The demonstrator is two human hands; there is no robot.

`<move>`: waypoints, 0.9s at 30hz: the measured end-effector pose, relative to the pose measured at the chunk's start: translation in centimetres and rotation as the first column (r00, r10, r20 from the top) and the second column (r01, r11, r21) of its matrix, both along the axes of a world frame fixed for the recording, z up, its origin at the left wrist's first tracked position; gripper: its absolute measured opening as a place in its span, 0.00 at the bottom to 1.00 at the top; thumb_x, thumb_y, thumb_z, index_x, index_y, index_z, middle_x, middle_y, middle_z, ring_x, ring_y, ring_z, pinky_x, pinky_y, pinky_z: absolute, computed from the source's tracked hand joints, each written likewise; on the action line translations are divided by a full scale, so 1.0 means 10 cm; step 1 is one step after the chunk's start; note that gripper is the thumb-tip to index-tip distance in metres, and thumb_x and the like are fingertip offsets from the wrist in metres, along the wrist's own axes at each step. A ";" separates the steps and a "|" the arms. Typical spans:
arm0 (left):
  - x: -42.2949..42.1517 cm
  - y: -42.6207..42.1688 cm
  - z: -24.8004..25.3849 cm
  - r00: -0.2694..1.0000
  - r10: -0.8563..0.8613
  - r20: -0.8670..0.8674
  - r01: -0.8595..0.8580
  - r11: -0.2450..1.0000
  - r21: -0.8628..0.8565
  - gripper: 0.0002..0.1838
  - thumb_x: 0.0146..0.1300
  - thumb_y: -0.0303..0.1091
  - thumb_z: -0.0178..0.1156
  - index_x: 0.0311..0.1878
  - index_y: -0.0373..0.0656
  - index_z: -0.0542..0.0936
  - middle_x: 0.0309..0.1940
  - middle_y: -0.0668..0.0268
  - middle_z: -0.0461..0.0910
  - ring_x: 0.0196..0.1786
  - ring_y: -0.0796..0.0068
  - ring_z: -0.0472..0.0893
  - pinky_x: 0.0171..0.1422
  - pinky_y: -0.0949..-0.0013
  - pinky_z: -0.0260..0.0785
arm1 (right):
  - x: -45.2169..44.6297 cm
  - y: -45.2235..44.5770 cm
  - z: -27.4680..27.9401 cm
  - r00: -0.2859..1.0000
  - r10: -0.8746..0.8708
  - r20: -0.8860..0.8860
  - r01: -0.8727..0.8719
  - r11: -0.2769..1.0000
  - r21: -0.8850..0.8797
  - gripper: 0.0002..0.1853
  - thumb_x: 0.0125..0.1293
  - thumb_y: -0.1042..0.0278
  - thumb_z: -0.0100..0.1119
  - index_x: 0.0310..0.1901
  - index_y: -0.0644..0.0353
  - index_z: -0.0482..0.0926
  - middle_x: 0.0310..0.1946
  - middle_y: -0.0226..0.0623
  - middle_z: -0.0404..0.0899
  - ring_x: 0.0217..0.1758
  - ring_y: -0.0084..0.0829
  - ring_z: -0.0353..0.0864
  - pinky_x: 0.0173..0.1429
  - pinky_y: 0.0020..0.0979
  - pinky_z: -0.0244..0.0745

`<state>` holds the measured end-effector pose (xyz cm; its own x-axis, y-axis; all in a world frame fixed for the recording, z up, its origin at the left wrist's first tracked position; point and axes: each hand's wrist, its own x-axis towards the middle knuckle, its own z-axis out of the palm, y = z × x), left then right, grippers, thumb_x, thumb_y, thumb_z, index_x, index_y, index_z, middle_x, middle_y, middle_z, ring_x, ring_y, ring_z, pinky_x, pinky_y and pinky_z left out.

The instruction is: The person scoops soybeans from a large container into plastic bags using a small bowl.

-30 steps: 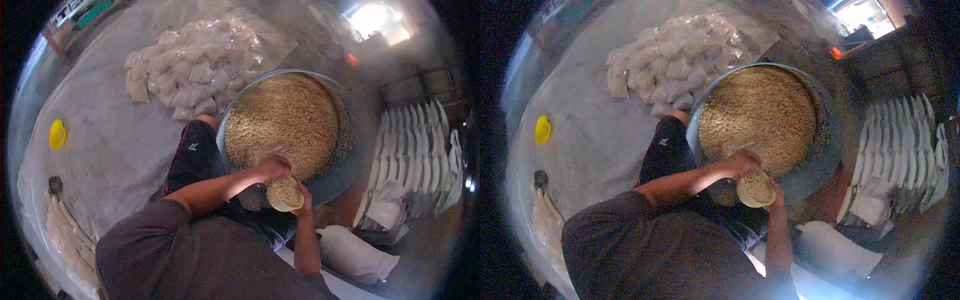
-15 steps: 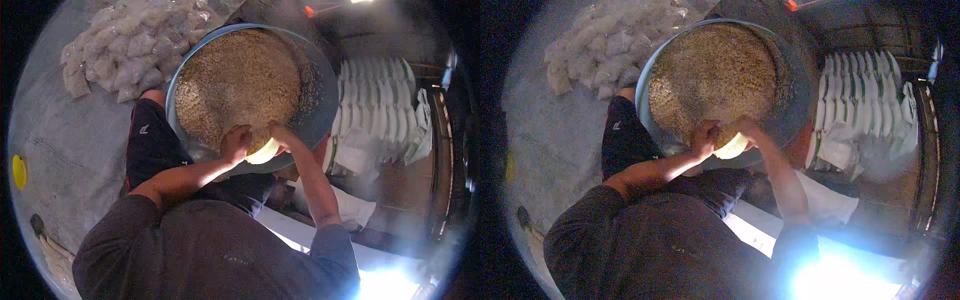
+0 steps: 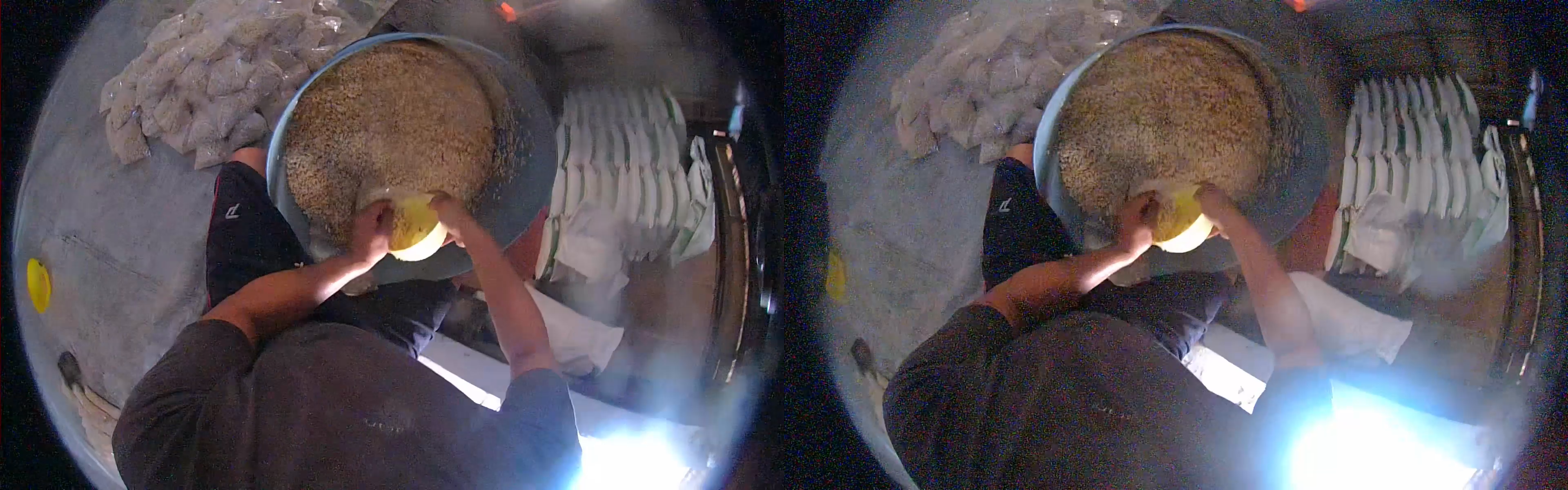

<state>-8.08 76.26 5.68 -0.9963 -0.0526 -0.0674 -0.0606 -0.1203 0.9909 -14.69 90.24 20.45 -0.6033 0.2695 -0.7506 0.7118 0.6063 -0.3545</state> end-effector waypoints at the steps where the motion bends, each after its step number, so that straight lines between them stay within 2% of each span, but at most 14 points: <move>1: -0.02 -0.07 0.07 0.999 -0.041 0.013 0.042 0.999 -0.029 0.13 0.71 0.35 0.56 0.50 0.40 0.84 0.37 0.53 0.86 0.42 0.58 0.87 0.48 0.59 0.75 | 0.12 0.12 -0.02 0.992 -0.122 -0.011 0.121 0.989 -0.084 0.26 0.70 0.52 0.49 0.69 0.46 0.69 0.63 0.46 0.74 0.57 0.52 0.81 0.49 0.60 0.83; 3: -0.12 -0.05 0.08 1.000 -0.020 0.005 0.020 0.995 -0.100 0.11 0.72 0.34 0.56 0.48 0.38 0.84 0.34 0.54 0.85 0.37 0.67 0.85 0.45 0.63 0.74 | 0.15 0.54 -0.10 0.939 -0.343 -0.033 0.323 0.910 -0.258 0.28 0.70 0.51 0.52 0.69 0.49 0.69 0.63 0.45 0.74 0.56 0.49 0.82 0.48 0.55 0.83; 5: -0.10 -0.05 0.04 0.999 -0.033 0.007 0.033 0.997 -0.076 0.12 0.73 0.35 0.56 0.47 0.38 0.83 0.31 0.56 0.85 0.36 0.70 0.83 0.43 0.64 0.74 | 0.21 0.79 -0.49 0.964 -0.011 -0.267 0.065 0.979 0.194 0.28 0.70 0.51 0.54 0.68 0.52 0.70 0.61 0.45 0.76 0.54 0.48 0.83 0.48 0.50 0.83; 6: -0.08 -0.07 0.03 0.999 -0.039 0.015 0.040 0.997 -0.071 0.12 0.73 0.35 0.56 0.47 0.38 0.83 0.30 0.57 0.84 0.35 0.72 0.83 0.43 0.64 0.73 | 0.34 0.77 -0.90 0.862 0.455 -0.221 -0.177 0.680 0.712 0.27 0.70 0.52 0.55 0.67 0.53 0.71 0.59 0.46 0.78 0.52 0.48 0.84 0.48 0.48 0.83; 8: -0.03 -0.20 0.26 0.992 -0.115 0.058 0.121 0.987 -0.108 0.12 0.73 0.37 0.57 0.47 0.38 0.84 0.29 0.60 0.83 0.34 0.75 0.82 0.43 0.64 0.74 | 0.55 0.41 -1.35 0.642 0.757 -0.124 -0.180 0.307 0.935 0.25 0.70 0.52 0.56 0.63 0.56 0.75 0.56 0.48 0.81 0.51 0.51 0.84 0.54 0.48 0.80; 10: 0.06 -0.28 0.51 0.975 -0.153 0.162 0.168 0.982 -0.083 0.13 0.72 0.38 0.57 0.47 0.38 0.84 0.30 0.58 0.85 0.35 0.70 0.84 0.44 0.62 0.75 | 0.74 -0.11 -1.38 0.571 0.639 -0.516 -0.103 0.679 0.727 0.23 0.70 0.51 0.58 0.57 0.58 0.81 0.54 0.51 0.84 0.51 0.56 0.85 0.65 0.52 0.74; 13: -0.25 -0.68 0.58 0.950 -0.299 -0.093 0.196 0.801 -0.566 0.14 0.69 0.39 0.57 0.47 0.39 0.85 0.36 0.50 0.85 0.41 0.57 0.87 0.45 0.58 0.76 | 0.47 -0.15 -1.10 0.886 0.412 -0.212 -0.243 0.803 0.544 0.17 0.67 0.63 0.63 0.54 0.60 0.82 0.44 0.48 0.87 0.46 0.58 0.86 0.54 0.48 0.81; 15: -0.39 -1.10 0.71 0.880 -0.467 -0.088 0.276 0.654 -0.704 0.19 0.66 0.38 0.59 0.56 0.39 0.82 0.41 0.49 0.86 0.44 0.55 0.87 0.47 0.57 0.76 | 0.53 -0.20 -0.70 0.771 0.233 -0.592 -0.141 0.970 0.198 0.16 0.69 0.67 0.61 0.56 0.63 0.81 0.36 0.45 0.84 0.34 0.41 0.84 0.41 0.39 0.80; 16: -0.42 -1.34 0.77 0.877 -0.481 0.026 0.411 0.719 -0.560 0.20 0.66 0.37 0.60 0.59 0.39 0.80 0.43 0.49 0.86 0.45 0.55 0.87 0.49 0.57 0.76 | 0.57 -0.26 -0.47 0.738 0.076 -0.670 -0.098 0.995 0.005 0.15 0.69 0.68 0.59 0.55 0.63 0.81 0.34 0.44 0.84 0.34 0.38 0.85 0.40 0.38 0.80; 18: -0.49 -1.61 1.15 0.810 -0.550 0.202 0.584 0.786 -0.203 0.25 0.65 0.34 0.60 0.65 0.38 0.76 0.46 0.50 0.86 0.47 0.54 0.87 0.53 0.56 0.76 | 0.62 -0.36 0.00 0.645 -0.262 -0.718 -0.064 0.917 -0.393 0.13 0.70 0.72 0.56 0.54 0.63 0.81 0.31 0.41 0.85 0.35 0.32 0.86 0.38 0.36 0.82; 19: -0.44 -1.58 1.40 0.735 -0.670 -0.102 0.422 0.570 -0.705 0.28 0.67 0.27 0.61 0.70 0.39 0.70 0.45 0.55 0.86 0.51 0.57 0.85 0.58 0.58 0.75 | 0.64 -0.43 0.29 0.627 -0.338 -0.702 -0.067 0.874 -0.481 0.13 0.71 0.72 0.56 0.54 0.64 0.80 0.30 0.40 0.84 0.34 0.29 0.85 0.37 0.35 0.81; 23: -0.36 -0.94 1.18 0.783 -0.273 -0.559 -0.022 0.886 -0.463 0.19 0.62 0.21 0.67 0.57 0.39 0.80 0.42 0.60 0.86 0.54 0.63 0.84 0.64 0.64 0.74 | 0.52 -0.31 0.32 0.522 -0.479 -0.705 -0.078 0.797 -0.599 0.18 0.74 0.64 0.57 0.57 0.69 0.77 0.30 0.39 0.82 0.35 0.24 0.81 0.41 0.32 0.79; 26: -0.42 -0.77 1.40 0.840 -0.078 -0.537 0.003 0.990 -0.139 0.14 0.62 0.15 0.64 0.50 0.38 0.81 0.47 0.60 0.86 0.52 0.68 0.85 0.58 0.69 0.79 | 0.65 -0.41 0.32 0.224 -0.690 -0.689 -0.073 0.693 -0.717 0.23 0.73 0.58 0.61 0.62 0.67 0.74 0.44 0.40 0.82 0.44 0.22 0.78 0.50 0.31 0.77; 27: -0.43 -0.86 1.40 0.795 -0.009 -0.607 -0.020 0.999 -0.042 0.08 0.62 0.17 0.63 0.44 0.35 0.82 0.48 0.59 0.86 0.51 0.69 0.85 0.57 0.67 0.77 | 0.73 -0.44 0.15 0.277 -0.720 -0.637 0.031 0.669 -0.743 0.25 0.73 0.57 0.62 0.63 0.65 0.73 0.48 0.38 0.80 0.45 0.22 0.78 0.52 0.31 0.77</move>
<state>-12.36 67.68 19.67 -0.8316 -0.0463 0.5534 0.5553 -0.0743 0.8283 -7.43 85.82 21.90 -0.8796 0.4749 0.0282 -0.1244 -0.1725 -0.9771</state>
